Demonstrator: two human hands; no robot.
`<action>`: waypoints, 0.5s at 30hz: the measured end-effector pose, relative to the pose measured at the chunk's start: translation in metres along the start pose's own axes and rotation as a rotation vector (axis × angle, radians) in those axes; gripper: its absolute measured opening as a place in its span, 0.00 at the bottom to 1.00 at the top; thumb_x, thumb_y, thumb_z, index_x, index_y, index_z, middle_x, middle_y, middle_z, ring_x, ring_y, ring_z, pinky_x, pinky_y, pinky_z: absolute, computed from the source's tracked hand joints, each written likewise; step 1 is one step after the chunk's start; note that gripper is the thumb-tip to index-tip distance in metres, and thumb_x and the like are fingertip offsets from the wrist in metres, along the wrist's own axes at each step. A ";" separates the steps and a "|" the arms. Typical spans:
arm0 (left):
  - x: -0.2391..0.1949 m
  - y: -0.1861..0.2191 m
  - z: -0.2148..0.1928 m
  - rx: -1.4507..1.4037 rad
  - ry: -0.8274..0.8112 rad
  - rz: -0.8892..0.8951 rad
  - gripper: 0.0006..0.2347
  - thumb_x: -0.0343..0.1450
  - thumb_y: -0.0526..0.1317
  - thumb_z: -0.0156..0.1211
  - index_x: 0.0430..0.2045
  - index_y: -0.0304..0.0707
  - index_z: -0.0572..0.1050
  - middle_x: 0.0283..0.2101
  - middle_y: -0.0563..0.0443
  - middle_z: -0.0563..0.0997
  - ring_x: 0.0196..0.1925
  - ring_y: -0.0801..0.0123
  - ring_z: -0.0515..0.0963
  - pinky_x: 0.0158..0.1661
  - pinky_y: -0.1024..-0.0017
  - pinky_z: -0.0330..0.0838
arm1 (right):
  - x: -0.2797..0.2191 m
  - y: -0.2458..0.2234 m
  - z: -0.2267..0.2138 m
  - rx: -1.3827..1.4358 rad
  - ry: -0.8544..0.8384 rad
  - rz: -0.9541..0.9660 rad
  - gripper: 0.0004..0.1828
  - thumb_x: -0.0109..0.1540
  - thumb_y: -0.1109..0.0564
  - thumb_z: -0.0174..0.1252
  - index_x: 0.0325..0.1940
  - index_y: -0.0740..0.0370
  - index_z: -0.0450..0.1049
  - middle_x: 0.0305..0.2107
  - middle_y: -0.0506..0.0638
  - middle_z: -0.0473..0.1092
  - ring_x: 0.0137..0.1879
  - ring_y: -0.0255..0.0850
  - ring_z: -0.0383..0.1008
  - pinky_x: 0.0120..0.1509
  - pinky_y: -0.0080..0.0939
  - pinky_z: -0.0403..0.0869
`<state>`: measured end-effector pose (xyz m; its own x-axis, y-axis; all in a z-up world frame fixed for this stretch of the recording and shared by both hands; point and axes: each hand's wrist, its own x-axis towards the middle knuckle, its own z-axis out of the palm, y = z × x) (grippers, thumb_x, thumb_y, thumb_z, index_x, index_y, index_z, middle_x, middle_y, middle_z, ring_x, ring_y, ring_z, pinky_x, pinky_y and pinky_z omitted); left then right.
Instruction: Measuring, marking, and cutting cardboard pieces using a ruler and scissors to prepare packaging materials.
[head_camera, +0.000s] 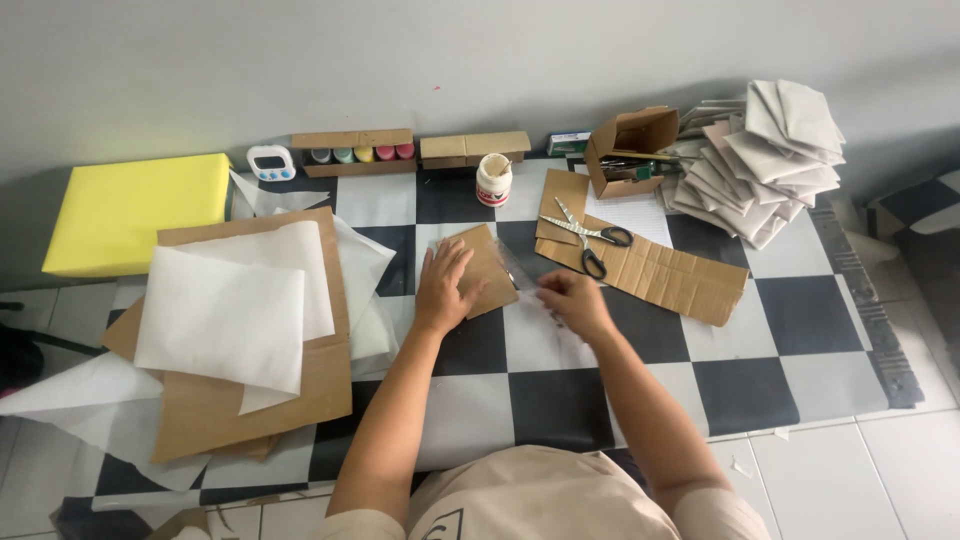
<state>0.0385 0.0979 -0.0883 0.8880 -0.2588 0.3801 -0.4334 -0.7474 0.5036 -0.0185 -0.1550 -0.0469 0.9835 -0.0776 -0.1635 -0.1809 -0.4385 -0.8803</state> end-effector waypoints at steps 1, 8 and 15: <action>0.001 0.002 0.000 0.002 0.003 -0.001 0.24 0.70 0.55 0.62 0.58 0.46 0.71 0.65 0.47 0.72 0.70 0.49 0.66 0.69 0.43 0.53 | 0.015 0.004 0.013 0.000 -0.002 -0.004 0.16 0.55 0.55 0.70 0.46 0.58 0.83 0.31 0.54 0.80 0.35 0.43 0.81 0.42 0.42 0.76; 0.016 0.014 -0.024 0.055 -0.286 -0.075 0.33 0.65 0.57 0.65 0.63 0.43 0.68 0.71 0.40 0.64 0.74 0.45 0.60 0.71 0.48 0.51 | 0.040 -0.006 0.034 -0.260 0.033 -0.177 0.11 0.58 0.57 0.65 0.45 0.53 0.82 0.35 0.49 0.80 0.43 0.46 0.81 0.48 0.44 0.78; 0.020 0.010 -0.016 0.161 -0.294 -0.033 0.37 0.61 0.61 0.68 0.64 0.43 0.67 0.69 0.39 0.66 0.73 0.47 0.60 0.68 0.51 0.56 | -0.010 -0.007 0.026 -0.414 -0.010 -0.374 0.24 0.50 0.44 0.74 0.44 0.57 0.79 0.35 0.54 0.78 0.45 0.52 0.80 0.49 0.50 0.79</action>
<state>0.0493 0.0956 -0.0634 0.9176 -0.3808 0.1137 -0.3946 -0.8395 0.3736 -0.0273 -0.1277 -0.0509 0.9799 0.1584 0.1210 0.1991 -0.7500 -0.6308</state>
